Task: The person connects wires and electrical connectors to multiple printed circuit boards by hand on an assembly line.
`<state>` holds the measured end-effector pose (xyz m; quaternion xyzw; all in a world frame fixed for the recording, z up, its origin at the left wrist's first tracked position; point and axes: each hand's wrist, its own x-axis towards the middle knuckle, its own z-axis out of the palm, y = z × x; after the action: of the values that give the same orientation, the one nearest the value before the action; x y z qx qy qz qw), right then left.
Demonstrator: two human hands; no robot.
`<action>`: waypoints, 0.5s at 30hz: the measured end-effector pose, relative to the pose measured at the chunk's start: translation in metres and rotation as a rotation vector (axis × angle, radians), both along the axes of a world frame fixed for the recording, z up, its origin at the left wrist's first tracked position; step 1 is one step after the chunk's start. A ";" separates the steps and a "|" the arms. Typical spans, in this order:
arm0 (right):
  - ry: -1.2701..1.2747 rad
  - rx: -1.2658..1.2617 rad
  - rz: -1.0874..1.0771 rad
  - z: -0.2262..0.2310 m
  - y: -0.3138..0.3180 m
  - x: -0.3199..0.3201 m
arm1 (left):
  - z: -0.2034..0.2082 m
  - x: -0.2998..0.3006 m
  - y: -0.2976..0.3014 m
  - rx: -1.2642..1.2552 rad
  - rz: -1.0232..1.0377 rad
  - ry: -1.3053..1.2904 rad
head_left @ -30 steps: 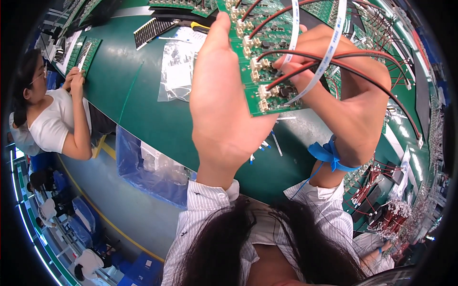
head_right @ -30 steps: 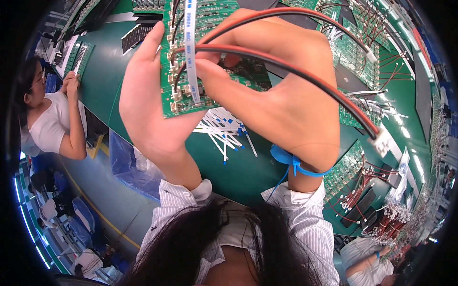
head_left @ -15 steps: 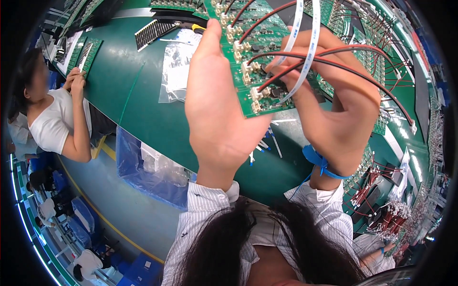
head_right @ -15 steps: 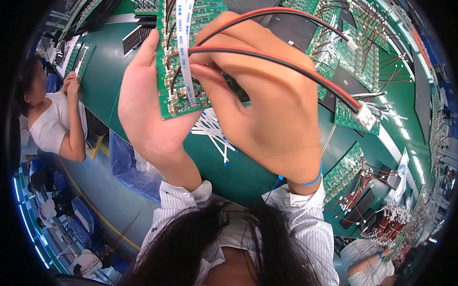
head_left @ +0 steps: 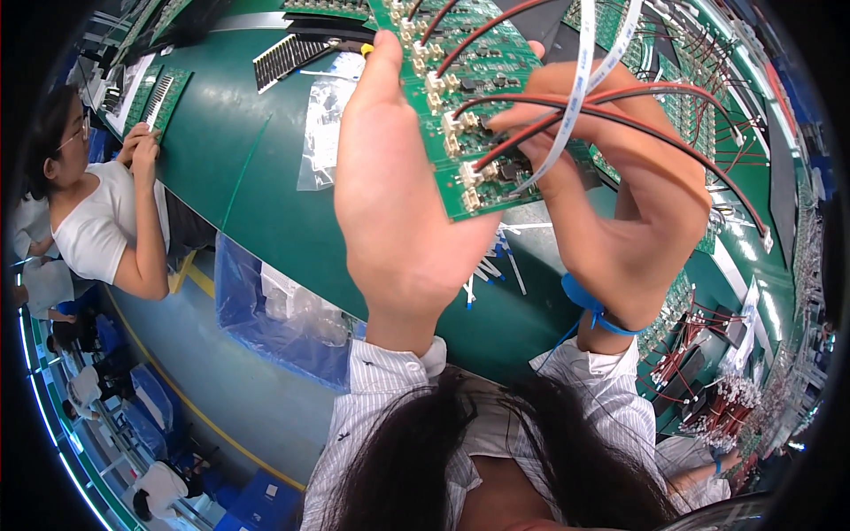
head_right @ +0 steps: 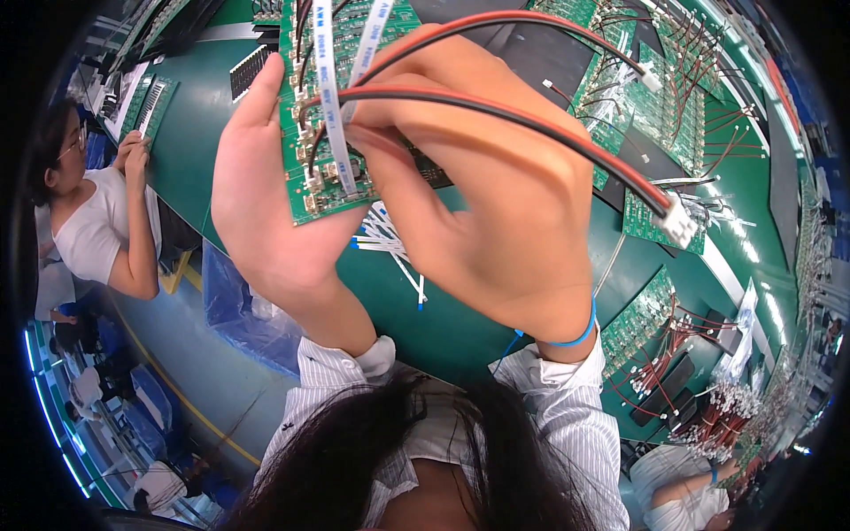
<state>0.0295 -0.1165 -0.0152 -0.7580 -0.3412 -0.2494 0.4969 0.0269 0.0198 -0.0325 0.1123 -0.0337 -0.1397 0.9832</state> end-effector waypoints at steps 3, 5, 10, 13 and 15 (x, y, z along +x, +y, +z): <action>0.008 -0.036 -0.022 0.004 -0.001 -0.003 | 0.003 -0.001 -0.002 0.010 0.001 0.005; 0.011 -0.044 -0.025 0.004 -0.002 -0.002 | 0.004 -0.001 -0.003 0.013 0.010 0.036; -0.010 -0.067 -0.024 0.001 -0.002 0.001 | 0.004 -0.002 -0.002 0.033 0.025 0.039; -0.036 -0.052 -0.020 -0.001 0.000 0.002 | 0.004 -0.002 -0.002 0.077 0.038 0.029; -0.065 -0.046 -0.026 -0.004 0.001 0.002 | 0.007 -0.003 -0.001 0.072 0.047 0.054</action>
<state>0.0318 -0.1153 -0.0189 -0.7650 -0.3528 -0.2725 0.4648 0.0242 0.0189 -0.0257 0.1449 0.0004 -0.1206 0.9821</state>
